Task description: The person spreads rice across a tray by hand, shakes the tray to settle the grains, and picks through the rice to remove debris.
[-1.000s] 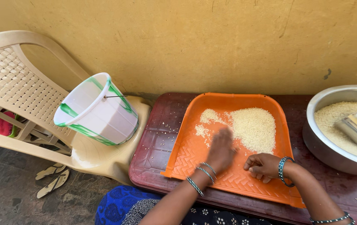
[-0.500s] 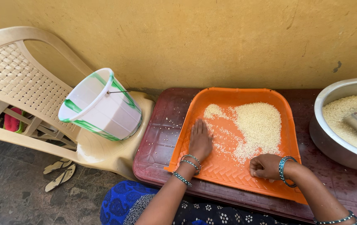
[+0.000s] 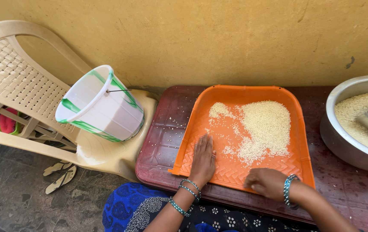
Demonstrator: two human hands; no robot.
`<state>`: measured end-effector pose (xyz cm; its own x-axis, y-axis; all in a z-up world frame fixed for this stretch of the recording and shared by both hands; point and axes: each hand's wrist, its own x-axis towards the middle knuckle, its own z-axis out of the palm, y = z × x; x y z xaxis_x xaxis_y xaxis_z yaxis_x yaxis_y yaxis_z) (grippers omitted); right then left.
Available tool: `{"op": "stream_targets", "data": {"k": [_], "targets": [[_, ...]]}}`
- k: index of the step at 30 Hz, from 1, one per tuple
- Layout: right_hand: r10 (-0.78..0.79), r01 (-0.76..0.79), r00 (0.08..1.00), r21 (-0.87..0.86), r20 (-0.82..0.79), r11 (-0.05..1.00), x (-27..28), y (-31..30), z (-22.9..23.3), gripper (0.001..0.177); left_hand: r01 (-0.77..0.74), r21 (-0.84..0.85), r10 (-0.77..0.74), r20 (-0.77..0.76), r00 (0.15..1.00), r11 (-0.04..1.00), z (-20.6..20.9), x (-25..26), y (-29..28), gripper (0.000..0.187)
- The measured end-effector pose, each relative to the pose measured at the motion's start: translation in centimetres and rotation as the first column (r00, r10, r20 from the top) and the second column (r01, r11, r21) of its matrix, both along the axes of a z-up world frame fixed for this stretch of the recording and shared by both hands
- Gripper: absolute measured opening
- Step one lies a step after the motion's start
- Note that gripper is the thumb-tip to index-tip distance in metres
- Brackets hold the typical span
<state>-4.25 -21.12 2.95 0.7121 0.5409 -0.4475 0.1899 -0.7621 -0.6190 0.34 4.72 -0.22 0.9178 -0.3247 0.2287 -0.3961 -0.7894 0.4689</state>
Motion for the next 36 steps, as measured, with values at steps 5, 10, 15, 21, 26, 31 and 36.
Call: {"op": "stream_targets", "data": {"k": [5,10,15,21,26,31,36], "targets": [[-0.114,0.087,0.966,0.126,0.232,0.988,-0.4,3.5,-2.6,0.031,-0.016,0.125,0.018,-0.018,1.000,0.992,0.4,-0.6,-0.7,0.054],[-0.476,0.452,0.878,0.233,0.055,0.861,4.4,1.5,-5.4,0.048,0.001,0.155,0.000,-0.004,1.000,0.988,0.8,-0.9,-0.9,0.052],[-0.781,0.677,0.622,0.464,0.053,0.571,8.4,-4.7,-4.1,0.045,0.005,0.184,-0.005,-0.004,1.000,0.983,0.9,-1.0,-1.0,0.052],[-0.751,0.620,0.659,0.538,0.038,0.572,8.2,-8.1,-2.4,0.044,0.005,0.188,-0.003,-0.008,1.000,0.982,0.7,-1.0,-1.0,0.053],[-0.381,0.392,0.916,0.078,-0.125,0.917,6.1,-6.9,-2.3,0.029,0.003,0.214,-0.006,0.010,1.000,0.977,0.4,-0.9,-1.1,0.054],[-0.527,0.526,0.833,0.053,0.170,0.849,5.9,-5.0,-1.6,0.031,0.003,0.219,-0.005,0.008,1.000,0.976,0.6,-0.9,-1.1,0.054],[-0.613,0.612,0.771,0.067,0.175,0.788,3.5,-2.0,0.9,0.045,-0.009,0.195,0.009,0.002,1.000,0.981,0.8,-1.1,-1.0,0.054]]}}
